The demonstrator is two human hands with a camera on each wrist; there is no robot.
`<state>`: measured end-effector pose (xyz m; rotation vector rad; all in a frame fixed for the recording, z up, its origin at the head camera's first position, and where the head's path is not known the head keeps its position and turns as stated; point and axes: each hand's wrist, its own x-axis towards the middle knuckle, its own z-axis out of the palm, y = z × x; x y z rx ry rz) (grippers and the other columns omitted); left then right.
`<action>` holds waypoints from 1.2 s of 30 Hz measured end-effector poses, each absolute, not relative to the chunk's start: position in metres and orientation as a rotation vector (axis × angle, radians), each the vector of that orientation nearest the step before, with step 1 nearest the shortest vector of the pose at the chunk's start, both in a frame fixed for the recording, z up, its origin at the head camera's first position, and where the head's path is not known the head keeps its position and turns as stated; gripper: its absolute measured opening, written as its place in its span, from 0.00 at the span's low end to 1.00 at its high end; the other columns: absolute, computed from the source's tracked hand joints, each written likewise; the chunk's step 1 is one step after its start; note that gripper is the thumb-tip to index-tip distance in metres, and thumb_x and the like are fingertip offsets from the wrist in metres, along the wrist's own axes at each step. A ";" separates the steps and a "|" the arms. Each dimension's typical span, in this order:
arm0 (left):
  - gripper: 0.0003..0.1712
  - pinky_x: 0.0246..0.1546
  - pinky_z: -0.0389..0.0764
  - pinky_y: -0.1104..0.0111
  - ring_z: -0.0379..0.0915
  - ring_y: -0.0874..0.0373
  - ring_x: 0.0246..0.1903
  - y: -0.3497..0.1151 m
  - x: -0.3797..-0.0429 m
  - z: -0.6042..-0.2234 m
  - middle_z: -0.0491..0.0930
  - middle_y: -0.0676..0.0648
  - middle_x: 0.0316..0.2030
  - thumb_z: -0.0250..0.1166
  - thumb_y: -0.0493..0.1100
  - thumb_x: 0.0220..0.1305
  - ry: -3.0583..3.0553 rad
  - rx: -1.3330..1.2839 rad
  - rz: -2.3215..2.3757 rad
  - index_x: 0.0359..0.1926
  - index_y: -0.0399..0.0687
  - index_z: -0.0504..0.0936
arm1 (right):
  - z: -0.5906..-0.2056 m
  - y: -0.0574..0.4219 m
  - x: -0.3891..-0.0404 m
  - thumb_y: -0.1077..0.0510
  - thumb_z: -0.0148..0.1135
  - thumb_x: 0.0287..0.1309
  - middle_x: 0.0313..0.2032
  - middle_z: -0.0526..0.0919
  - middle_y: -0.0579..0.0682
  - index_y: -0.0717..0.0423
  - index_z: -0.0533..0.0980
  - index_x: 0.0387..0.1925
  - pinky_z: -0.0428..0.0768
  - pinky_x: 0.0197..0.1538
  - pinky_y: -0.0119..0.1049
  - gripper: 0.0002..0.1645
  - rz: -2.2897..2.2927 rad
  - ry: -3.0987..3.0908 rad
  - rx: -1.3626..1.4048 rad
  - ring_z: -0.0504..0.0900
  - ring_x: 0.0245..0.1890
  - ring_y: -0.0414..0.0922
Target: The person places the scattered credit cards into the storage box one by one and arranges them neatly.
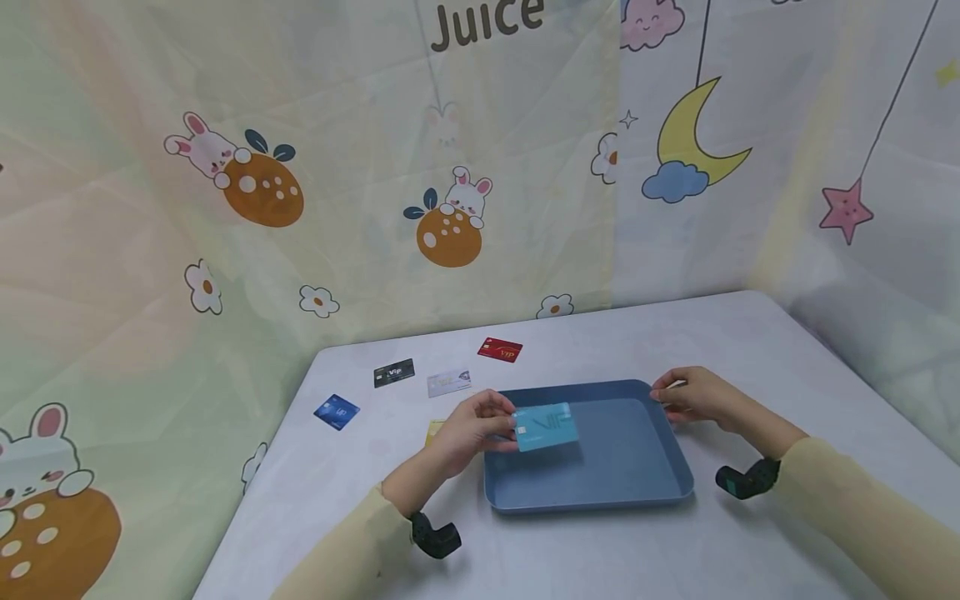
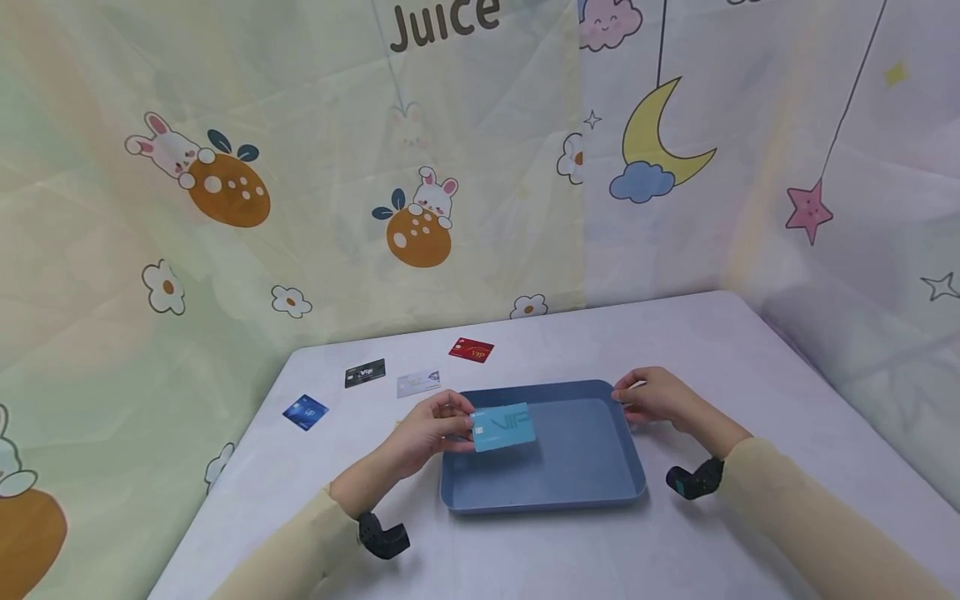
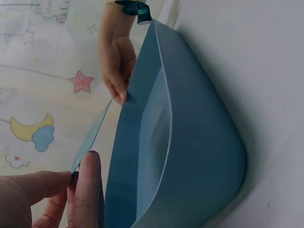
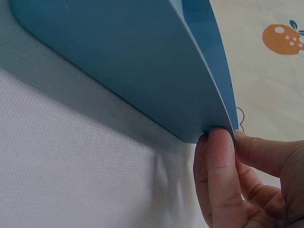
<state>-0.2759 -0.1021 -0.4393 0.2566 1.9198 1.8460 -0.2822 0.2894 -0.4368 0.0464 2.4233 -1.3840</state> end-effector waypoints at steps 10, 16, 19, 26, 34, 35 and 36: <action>0.10 0.38 0.90 0.63 0.86 0.54 0.36 -0.082 -0.267 -0.444 0.84 0.42 0.40 0.66 0.34 0.69 1.909 0.160 1.822 0.50 0.39 0.78 | -0.436 0.287 -0.281 0.57 0.59 0.74 0.43 0.84 0.57 0.71 0.71 0.58 0.88 0.36 0.33 0.22 -1.381 2.430 0.047 0.83 0.32 0.41; 0.09 0.35 0.90 0.63 0.86 0.54 0.35 -0.072 -0.263 -0.446 0.83 0.41 0.38 0.66 0.32 0.68 1.892 0.166 1.813 0.47 0.39 0.78 | -0.438 0.288 -0.281 0.57 0.59 0.74 0.42 0.84 0.57 0.71 0.71 0.58 0.88 0.36 0.34 0.22 -1.378 2.426 0.055 0.83 0.32 0.41; 0.08 0.34 0.90 0.63 0.86 0.54 0.34 -0.067 -0.262 -0.446 0.83 0.41 0.37 0.66 0.32 0.68 1.892 0.185 1.810 0.47 0.39 0.78 | -0.438 0.289 -0.281 0.57 0.60 0.74 0.44 0.84 0.59 0.71 0.71 0.58 0.88 0.37 0.34 0.22 -1.374 2.433 0.055 0.84 0.34 0.41; 0.08 0.32 0.90 0.65 0.85 0.54 0.33 -0.049 -0.260 -0.444 0.84 0.42 0.38 0.65 0.31 0.68 1.859 0.224 1.820 0.46 0.39 0.78 | -0.437 0.291 -0.281 0.57 0.60 0.74 0.47 0.83 0.63 0.72 0.70 0.58 0.89 0.38 0.35 0.23 -1.368 2.441 0.065 0.84 0.35 0.41; 0.08 0.33 0.90 0.64 0.85 0.56 0.33 -0.032 -0.258 -0.444 0.82 0.42 0.37 0.65 0.31 0.69 1.851 0.253 1.803 0.47 0.38 0.78 | -0.437 0.289 -0.282 0.57 0.60 0.73 0.44 0.83 0.60 0.71 0.71 0.58 0.88 0.36 0.34 0.23 -1.370 2.442 0.070 0.84 0.33 0.41; 0.08 0.33 0.90 0.63 0.85 0.56 0.33 -0.030 -0.257 -0.444 0.82 0.42 0.37 0.65 0.31 0.70 1.853 0.259 1.797 0.47 0.38 0.78 | -0.437 0.289 -0.282 0.57 0.60 0.73 0.45 0.83 0.60 0.72 0.71 0.58 0.88 0.37 0.34 0.23 -1.369 2.444 0.062 0.84 0.33 0.41; 0.07 0.33 0.90 0.63 0.85 0.56 0.33 -0.028 -0.257 -0.444 0.82 0.43 0.37 0.64 0.31 0.70 1.858 0.268 1.789 0.47 0.38 0.78 | -0.437 0.289 -0.282 0.57 0.60 0.73 0.45 0.83 0.61 0.72 0.71 0.58 0.88 0.37 0.34 0.23 -1.368 2.446 0.055 0.84 0.33 0.41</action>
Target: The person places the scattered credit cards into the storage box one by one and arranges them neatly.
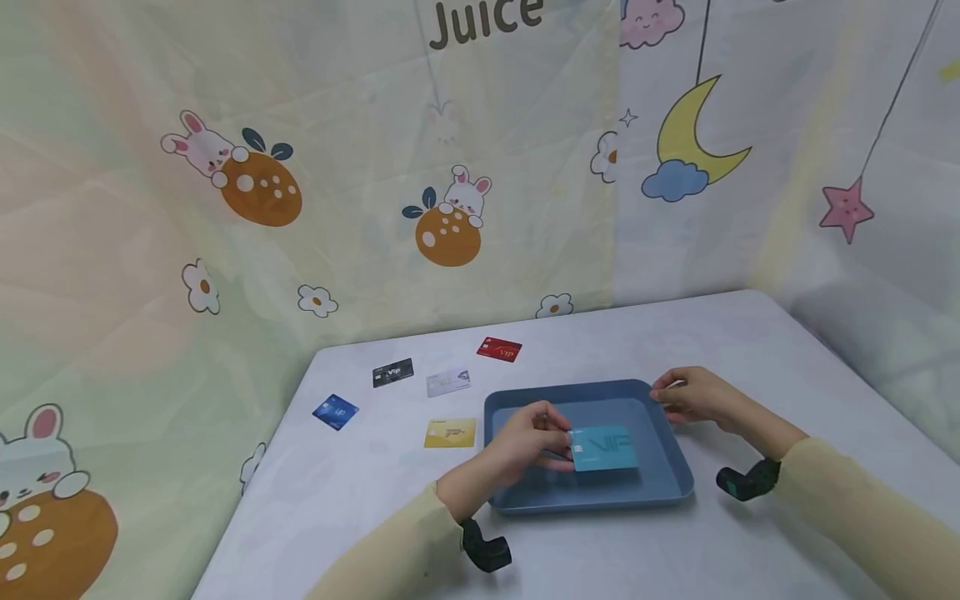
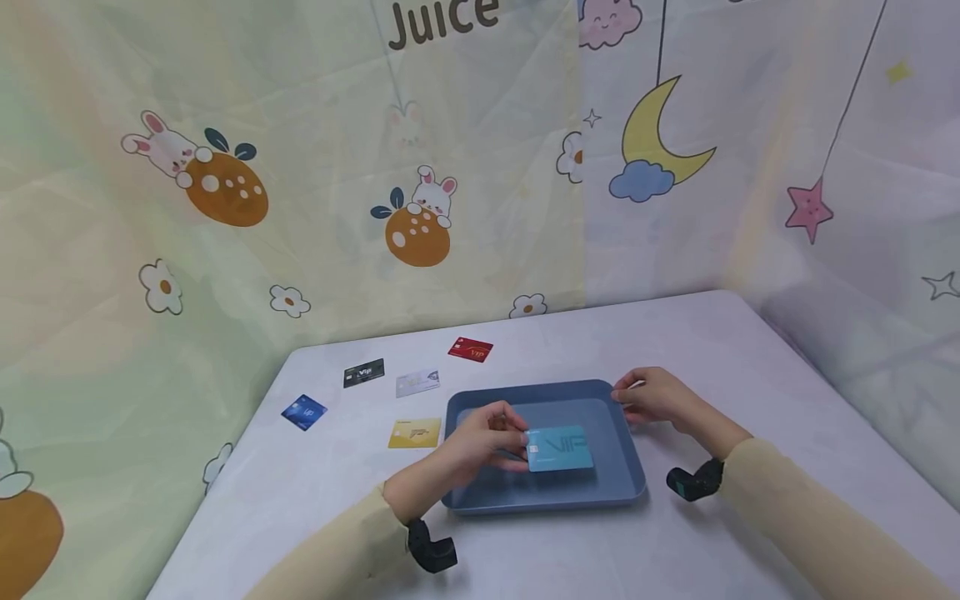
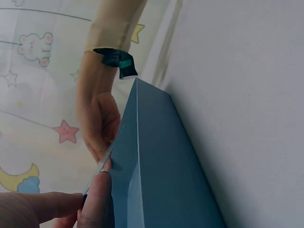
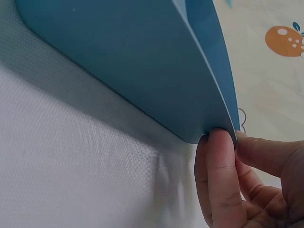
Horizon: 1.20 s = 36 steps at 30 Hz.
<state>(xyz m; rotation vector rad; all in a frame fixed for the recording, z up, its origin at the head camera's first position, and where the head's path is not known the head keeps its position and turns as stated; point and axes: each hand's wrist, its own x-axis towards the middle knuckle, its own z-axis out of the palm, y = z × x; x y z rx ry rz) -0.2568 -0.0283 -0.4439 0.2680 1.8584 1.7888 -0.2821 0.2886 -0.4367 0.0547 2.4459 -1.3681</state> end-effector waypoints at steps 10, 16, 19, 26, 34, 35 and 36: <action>0.07 0.32 0.90 0.63 0.87 0.55 0.31 -0.008 -0.248 -0.454 0.80 0.43 0.36 0.65 0.30 0.69 1.890 0.324 1.712 0.45 0.39 0.79 | -0.438 0.288 -0.284 0.57 0.60 0.73 0.43 0.83 0.59 0.71 0.71 0.57 0.88 0.37 0.34 0.22 -1.359 2.446 0.066 0.83 0.32 0.41; 0.07 0.33 0.90 0.63 0.84 0.56 0.30 0.000 -0.245 -0.457 0.80 0.44 0.35 0.64 0.28 0.68 1.867 0.317 1.703 0.44 0.38 0.79 | -0.437 0.287 -0.284 0.57 0.60 0.73 0.42 0.83 0.58 0.71 0.72 0.56 0.88 0.36 0.34 0.21 -1.347 2.451 0.073 0.83 0.31 0.41; 0.06 0.33 0.90 0.64 0.84 0.56 0.29 0.002 -0.245 -0.456 0.80 0.44 0.34 0.64 0.28 0.68 1.889 0.311 1.687 0.44 0.39 0.79 | -0.437 0.287 -0.284 0.57 0.60 0.73 0.42 0.83 0.58 0.71 0.72 0.56 0.88 0.36 0.34 0.21 -1.346 2.447 0.071 0.83 0.32 0.41; 0.05 0.31 0.90 0.64 0.83 0.57 0.27 0.008 -0.246 -0.455 0.79 0.45 0.32 0.65 0.29 0.68 2.000 0.328 1.621 0.42 0.41 0.79 | -0.437 0.288 -0.283 0.57 0.60 0.71 0.42 0.83 0.57 0.71 0.72 0.55 0.88 0.36 0.33 0.21 -1.366 2.447 0.081 0.83 0.34 0.41; 0.05 0.31 0.90 0.62 0.84 0.57 0.26 0.015 -0.242 -0.459 0.79 0.45 0.33 0.64 0.30 0.69 2.007 0.352 1.580 0.44 0.39 0.80 | -0.437 0.284 -0.287 0.57 0.60 0.71 0.41 0.84 0.59 0.70 0.73 0.53 0.88 0.36 0.35 0.20 -1.344 2.531 0.096 0.83 0.33 0.42; 0.05 0.31 0.90 0.63 0.84 0.57 0.27 0.015 -0.242 -0.459 0.79 0.45 0.33 0.64 0.31 0.69 2.003 0.352 1.576 0.45 0.38 0.80 | -0.438 0.284 -0.287 0.57 0.61 0.71 0.42 0.84 0.60 0.70 0.74 0.53 0.88 0.36 0.35 0.20 -1.341 2.544 0.097 0.84 0.33 0.42; 0.05 0.32 0.90 0.63 0.84 0.57 0.27 0.015 -0.241 -0.459 0.79 0.45 0.33 0.64 0.31 0.70 1.999 0.351 1.576 0.45 0.38 0.80 | -0.438 0.284 -0.288 0.57 0.61 0.70 0.42 0.84 0.61 0.71 0.74 0.52 0.88 0.36 0.36 0.20 -1.338 2.555 0.098 0.84 0.33 0.42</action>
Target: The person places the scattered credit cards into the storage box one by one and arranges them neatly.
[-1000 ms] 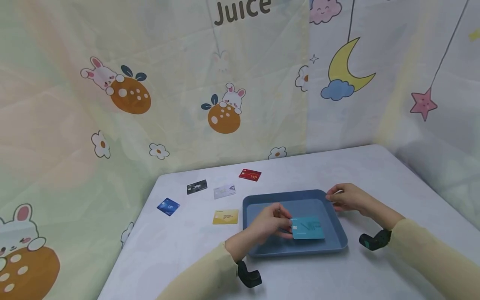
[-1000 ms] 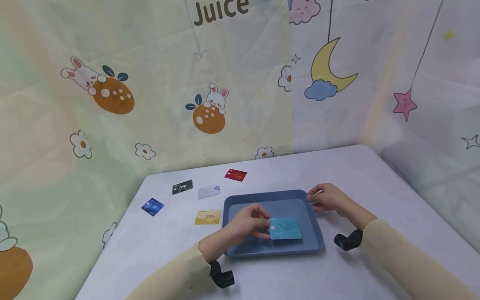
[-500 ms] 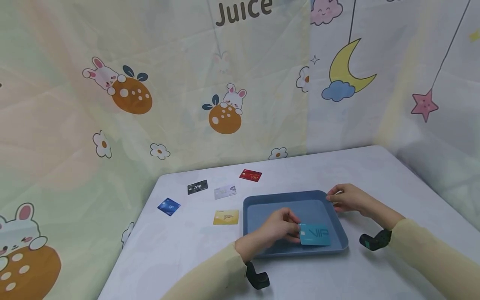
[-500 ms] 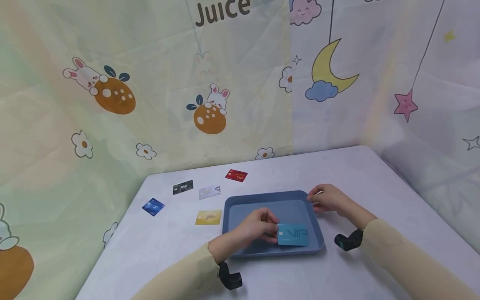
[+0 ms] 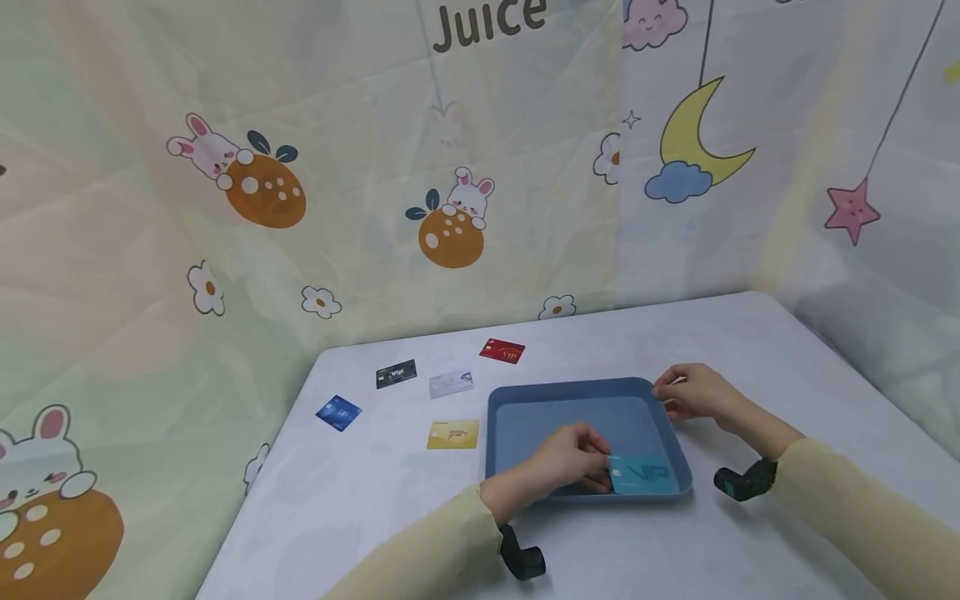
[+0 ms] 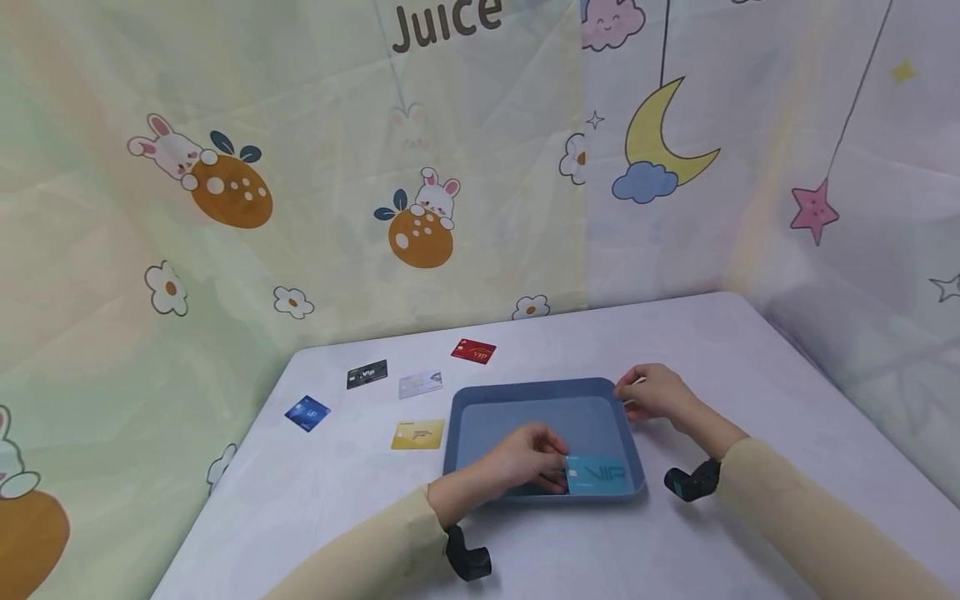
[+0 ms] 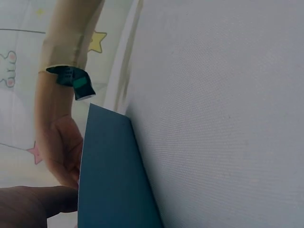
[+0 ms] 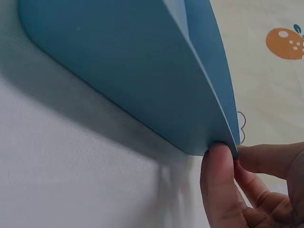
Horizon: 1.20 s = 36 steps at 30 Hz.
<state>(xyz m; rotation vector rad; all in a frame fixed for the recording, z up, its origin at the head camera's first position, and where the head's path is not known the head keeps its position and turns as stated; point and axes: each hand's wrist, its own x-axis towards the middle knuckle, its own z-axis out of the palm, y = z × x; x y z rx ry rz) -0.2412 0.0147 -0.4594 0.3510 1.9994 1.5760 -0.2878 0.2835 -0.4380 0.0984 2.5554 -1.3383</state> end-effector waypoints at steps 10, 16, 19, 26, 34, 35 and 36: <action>0.13 0.39 0.90 0.62 0.87 0.54 0.34 0.012 -0.240 -0.454 0.82 0.47 0.41 0.61 0.40 0.74 2.036 0.356 1.525 0.52 0.37 0.83 | -0.440 0.285 -0.289 0.55 0.60 0.69 0.48 0.84 0.67 0.74 0.72 0.59 0.90 0.42 0.41 0.28 -1.320 2.557 0.090 0.88 0.38 0.45; 0.14 0.44 0.90 0.62 0.88 0.54 0.38 0.012 -0.239 -0.454 0.84 0.48 0.43 0.62 0.43 0.74 2.082 0.360 1.482 0.51 0.38 0.86 | -0.438 0.287 -0.285 0.58 0.60 0.68 0.50 0.84 0.66 0.76 0.71 0.62 0.90 0.44 0.39 0.28 -1.367 2.487 0.100 0.86 0.40 0.44; 0.14 0.46 0.89 0.62 0.87 0.56 0.37 0.012 -0.238 -0.454 0.85 0.48 0.42 0.63 0.45 0.74 2.131 0.386 1.440 0.51 0.40 0.86 | -0.438 0.288 -0.283 0.59 0.60 0.69 0.50 0.84 0.65 0.75 0.71 0.62 0.89 0.44 0.37 0.28 -1.383 2.477 0.100 0.85 0.40 0.42; 0.14 0.43 0.82 0.69 0.82 0.63 0.34 0.014 -0.237 -0.449 0.86 0.53 0.41 0.64 0.49 0.72 2.248 0.455 1.329 0.50 0.48 0.89 | -0.435 0.289 -0.280 0.59 0.61 0.70 0.51 0.84 0.65 0.76 0.71 0.63 0.89 0.44 0.36 0.28 -1.409 2.466 0.085 0.85 0.40 0.40; 0.14 0.44 0.82 0.70 0.81 0.63 0.36 0.012 -0.236 -0.451 0.86 0.55 0.43 0.63 0.48 0.73 2.218 0.460 1.345 0.51 0.48 0.89 | -0.435 0.289 -0.281 0.60 0.62 0.69 0.51 0.83 0.66 0.76 0.71 0.63 0.89 0.43 0.35 0.28 -1.401 2.453 0.110 0.85 0.38 0.39; 0.14 0.44 0.82 0.70 0.81 0.63 0.36 0.011 -0.236 -0.451 0.86 0.55 0.43 0.63 0.48 0.73 2.212 0.463 1.351 0.51 0.48 0.88 | -0.436 0.289 -0.282 0.60 0.62 0.69 0.51 0.83 0.66 0.76 0.71 0.63 0.89 0.43 0.35 0.28 -1.401 2.452 0.114 0.85 0.38 0.39; 0.14 0.44 0.83 0.70 0.82 0.63 0.36 0.011 -0.236 -0.451 0.86 0.55 0.44 0.63 0.47 0.73 2.205 0.465 1.358 0.52 0.47 0.88 | -0.436 0.289 -0.282 0.61 0.62 0.69 0.51 0.83 0.67 0.76 0.71 0.63 0.89 0.43 0.35 0.28 -1.402 2.451 0.118 0.85 0.38 0.39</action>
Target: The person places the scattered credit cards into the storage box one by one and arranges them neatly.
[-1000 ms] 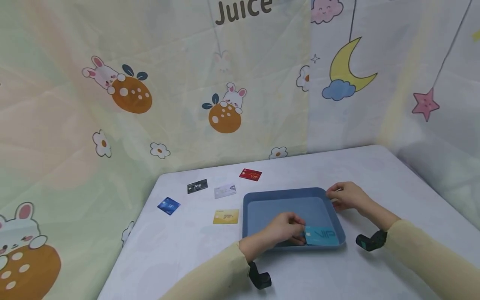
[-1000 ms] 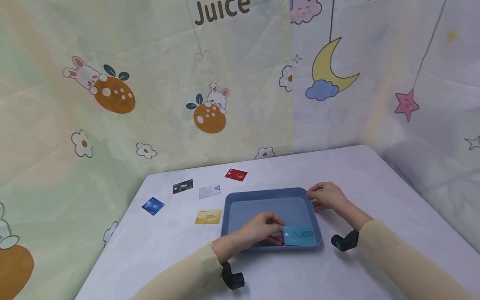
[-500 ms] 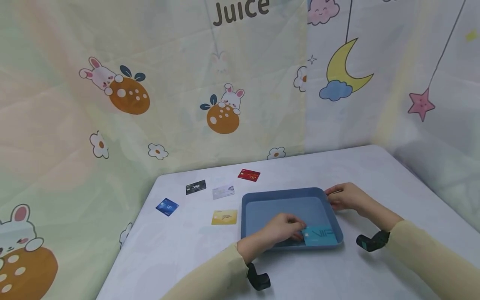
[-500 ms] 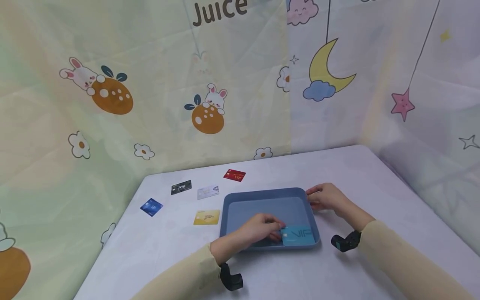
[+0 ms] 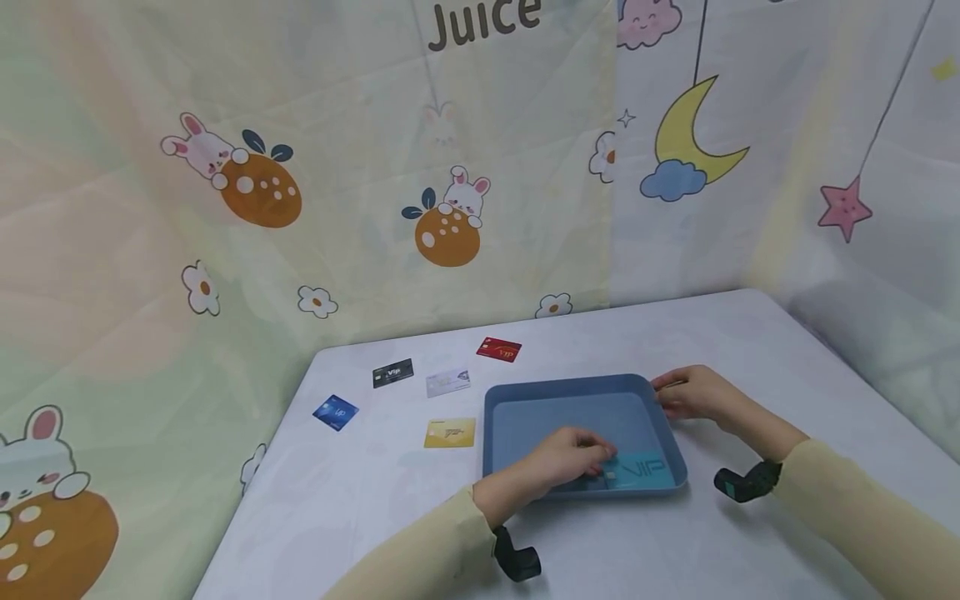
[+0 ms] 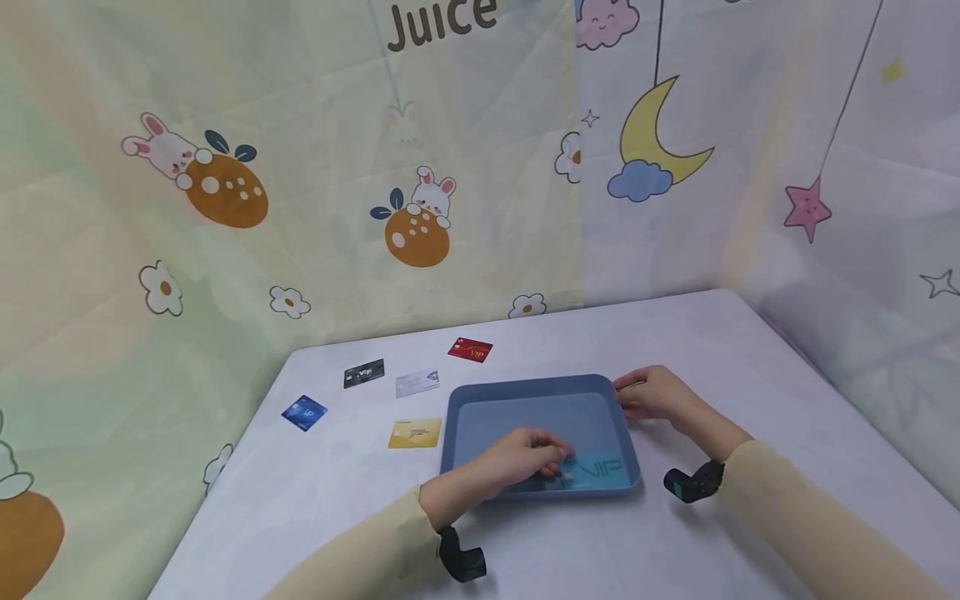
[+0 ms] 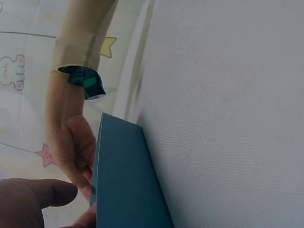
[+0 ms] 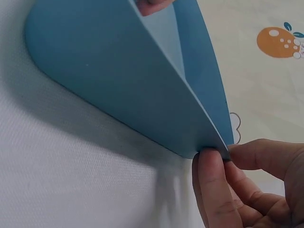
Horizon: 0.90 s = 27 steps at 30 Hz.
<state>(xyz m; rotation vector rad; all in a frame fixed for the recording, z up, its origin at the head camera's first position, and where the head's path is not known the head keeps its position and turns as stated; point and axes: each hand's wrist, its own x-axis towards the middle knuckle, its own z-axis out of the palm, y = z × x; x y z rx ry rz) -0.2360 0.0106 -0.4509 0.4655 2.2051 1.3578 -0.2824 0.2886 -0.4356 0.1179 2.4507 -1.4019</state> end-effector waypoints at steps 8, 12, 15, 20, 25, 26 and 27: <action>0.15 0.51 0.85 0.67 0.83 0.61 0.40 0.008 -0.235 -0.450 0.85 0.54 0.48 0.62 0.47 0.74 2.150 0.469 1.393 0.54 0.47 0.85 | -0.436 0.290 -0.283 0.60 0.62 0.70 0.52 0.83 0.67 0.76 0.70 0.63 0.89 0.44 0.35 0.28 -1.404 2.445 0.112 0.85 0.38 0.40; 0.16 0.52 0.85 0.66 0.83 0.60 0.41 0.006 -0.236 -0.449 0.85 0.53 0.48 0.63 0.47 0.74 2.134 0.473 1.409 0.56 0.47 0.84 | -0.436 0.290 -0.283 0.60 0.62 0.70 0.51 0.83 0.66 0.76 0.70 0.63 0.89 0.43 0.34 0.28 -1.396 2.445 0.112 0.84 0.38 0.39; 0.16 0.53 0.86 0.64 0.83 0.60 0.41 0.003 -0.237 -0.446 0.84 0.52 0.46 0.63 0.47 0.73 2.118 0.470 1.434 0.56 0.47 0.83 | -0.437 0.290 -0.284 0.60 0.62 0.70 0.51 0.83 0.65 0.76 0.70 0.63 0.89 0.43 0.34 0.28 -1.395 2.444 0.118 0.84 0.37 0.39; 0.16 0.57 0.84 0.61 0.84 0.59 0.42 -0.002 -0.241 -0.439 0.84 0.51 0.45 0.63 0.48 0.73 2.102 0.476 1.465 0.56 0.48 0.82 | -0.438 0.290 -0.285 0.59 0.61 0.71 0.52 0.83 0.65 0.76 0.69 0.64 0.89 0.43 0.34 0.29 -1.400 2.436 0.121 0.84 0.38 0.39; 0.17 0.58 0.84 0.61 0.84 0.58 0.45 -0.008 -0.246 -0.432 0.85 0.51 0.48 0.63 0.50 0.73 2.086 0.490 1.477 0.57 0.49 0.82 | -0.437 0.290 -0.284 0.59 0.61 0.71 0.52 0.83 0.66 0.76 0.69 0.65 0.89 0.44 0.34 0.30 -1.404 2.435 0.123 0.84 0.39 0.40; 0.17 0.58 0.84 0.61 0.84 0.57 0.46 -0.009 -0.246 -0.431 0.85 0.51 0.48 0.63 0.49 0.73 2.082 0.494 1.484 0.57 0.49 0.82 | -0.437 0.289 -0.284 0.59 0.61 0.71 0.53 0.83 0.67 0.77 0.69 0.65 0.89 0.44 0.35 0.30 -1.404 2.436 0.123 0.84 0.39 0.40; 0.16 0.58 0.84 0.61 0.85 0.57 0.46 -0.010 -0.247 -0.430 0.85 0.51 0.48 0.62 0.49 0.74 2.079 0.497 1.488 0.57 0.49 0.82 | -0.437 0.289 -0.284 0.59 0.61 0.71 0.53 0.83 0.67 0.77 0.69 0.65 0.89 0.44 0.35 0.30 -1.403 2.437 0.124 0.85 0.40 0.40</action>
